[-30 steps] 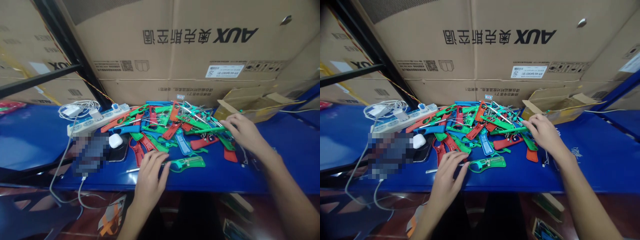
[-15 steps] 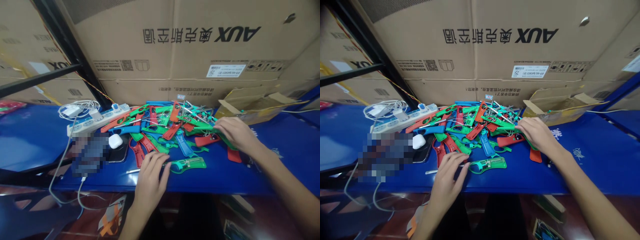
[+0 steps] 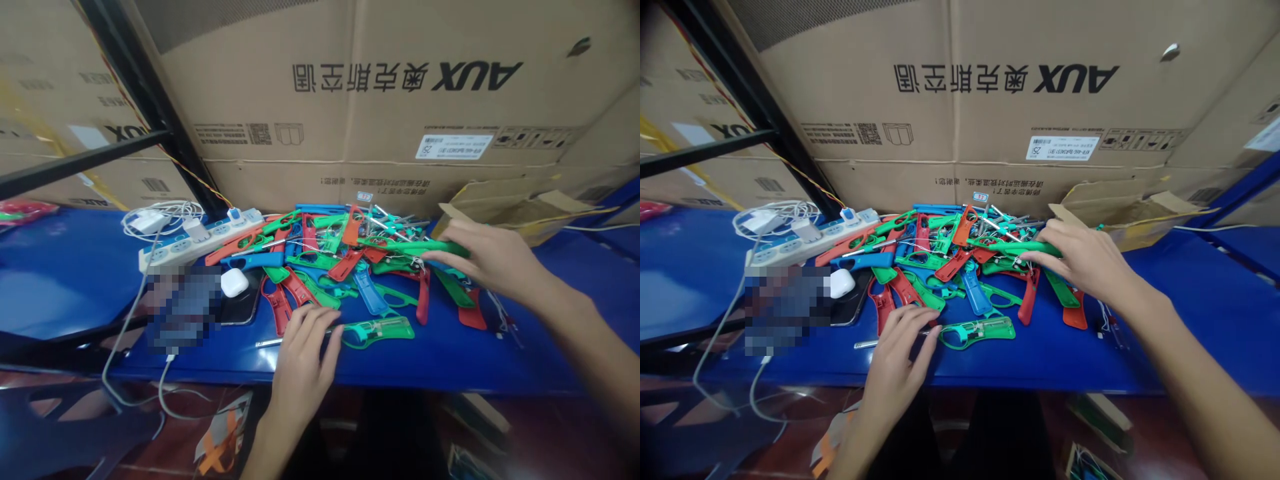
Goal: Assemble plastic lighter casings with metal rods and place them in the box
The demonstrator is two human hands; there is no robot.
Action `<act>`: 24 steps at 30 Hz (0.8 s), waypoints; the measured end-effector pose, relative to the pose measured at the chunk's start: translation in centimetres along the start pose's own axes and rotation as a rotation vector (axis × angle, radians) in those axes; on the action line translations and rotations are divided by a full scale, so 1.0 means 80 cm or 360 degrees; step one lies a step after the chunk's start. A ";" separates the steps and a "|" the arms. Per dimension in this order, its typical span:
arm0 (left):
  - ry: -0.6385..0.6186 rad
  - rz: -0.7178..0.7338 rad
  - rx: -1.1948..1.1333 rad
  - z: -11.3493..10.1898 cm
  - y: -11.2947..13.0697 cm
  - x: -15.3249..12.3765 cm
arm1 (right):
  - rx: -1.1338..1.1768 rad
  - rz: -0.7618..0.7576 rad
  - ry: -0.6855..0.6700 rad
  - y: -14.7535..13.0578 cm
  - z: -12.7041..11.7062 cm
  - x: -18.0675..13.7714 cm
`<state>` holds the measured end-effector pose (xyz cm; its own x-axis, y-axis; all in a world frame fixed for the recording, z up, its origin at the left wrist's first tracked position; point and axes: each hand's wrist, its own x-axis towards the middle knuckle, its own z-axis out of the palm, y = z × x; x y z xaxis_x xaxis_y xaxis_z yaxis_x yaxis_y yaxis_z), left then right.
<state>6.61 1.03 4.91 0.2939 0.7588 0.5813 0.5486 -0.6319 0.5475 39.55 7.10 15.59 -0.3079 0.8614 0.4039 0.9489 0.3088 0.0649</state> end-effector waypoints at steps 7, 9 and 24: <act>-0.0015 -0.0033 -0.0137 0.002 0.021 0.022 | 0.0624 0.0505 -0.0108 -0.026 0.008 -0.003; -0.0058 -0.0013 -0.0222 0.010 0.030 0.046 | 0.0899 0.0721 -0.0272 -0.030 0.013 -0.002; -0.0341 -0.0215 0.0107 0.089 0.073 0.163 | 0.0798 0.0600 0.0035 -0.046 0.028 -0.023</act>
<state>19.22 8.39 11.41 0.3695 0.8562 0.3611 0.6427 -0.5161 0.5661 36.44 5.25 12.55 0.0482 0.9412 0.3344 0.8427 0.1415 -0.5195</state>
